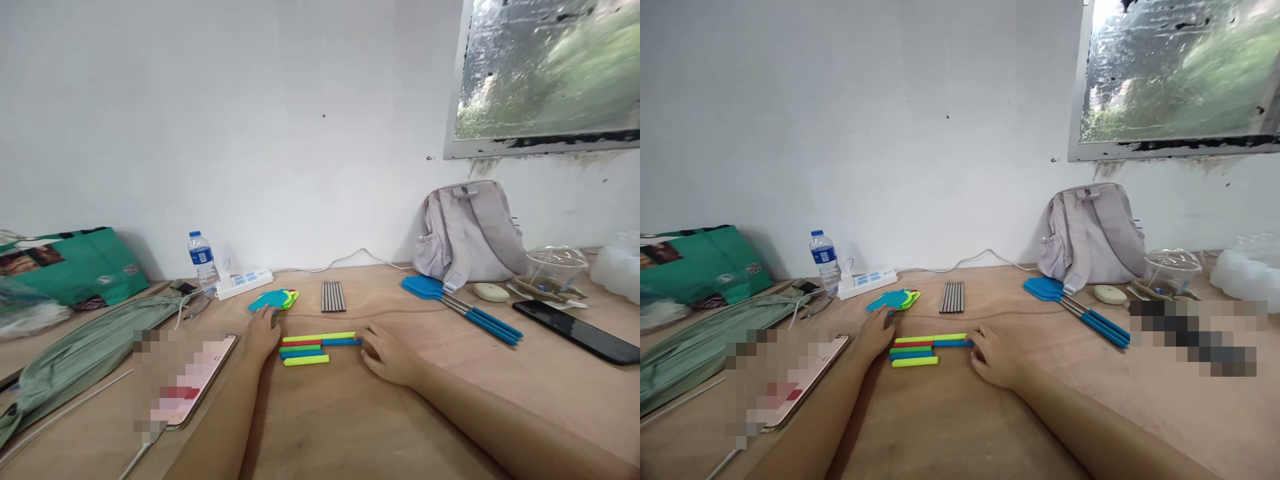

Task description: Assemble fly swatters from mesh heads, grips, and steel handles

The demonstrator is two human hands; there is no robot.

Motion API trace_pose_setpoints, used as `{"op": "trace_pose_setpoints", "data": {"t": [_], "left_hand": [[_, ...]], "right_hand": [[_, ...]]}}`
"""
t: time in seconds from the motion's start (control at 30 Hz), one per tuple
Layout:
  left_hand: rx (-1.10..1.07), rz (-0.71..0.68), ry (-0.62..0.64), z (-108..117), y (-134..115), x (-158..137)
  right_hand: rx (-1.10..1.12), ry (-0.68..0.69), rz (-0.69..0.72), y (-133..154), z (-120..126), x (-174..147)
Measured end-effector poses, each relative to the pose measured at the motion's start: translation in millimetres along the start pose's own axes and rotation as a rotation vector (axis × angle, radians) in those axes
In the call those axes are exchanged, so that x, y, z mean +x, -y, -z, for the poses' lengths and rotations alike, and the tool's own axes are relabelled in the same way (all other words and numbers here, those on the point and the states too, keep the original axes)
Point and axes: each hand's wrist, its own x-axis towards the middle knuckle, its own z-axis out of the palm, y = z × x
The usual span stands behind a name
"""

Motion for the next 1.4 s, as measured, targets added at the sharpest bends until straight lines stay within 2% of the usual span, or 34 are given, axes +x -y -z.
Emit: {"op": "trace_pose_setpoints", "data": {"t": [0.13,0.27,0.4,0.5,0.6,0.77,0.97,1.4], "left_hand": [[0.039,-0.029,0.016,1,0,0],[0.032,-0.074,0.007,1,-1,1],[0.049,-0.089,0.001,-1,0,0],[0.074,-0.084,0.001,-2,-1,-2],[0.088,-0.091,0.011,-2,-3,-3],[0.071,-0.093,0.016,0,-7,-3],[0.057,-0.104,-0.019,1,-9,-2],[-0.089,-0.214,-0.202,12,-22,-4]], "right_hand": [[0.032,-0.029,0.000,-1,-1,0],[0.124,-0.118,-0.008,-4,0,6],[0.199,-0.210,-0.041,-19,-3,24],[0.163,-0.255,-0.092,-36,-11,45],[0.091,-0.238,-0.106,-46,-19,65],[0.038,-0.160,-0.043,-50,-25,82],[-0.068,-0.077,0.000,-48,-22,85],[-0.246,-0.016,-0.062,-46,-19,82]]}}
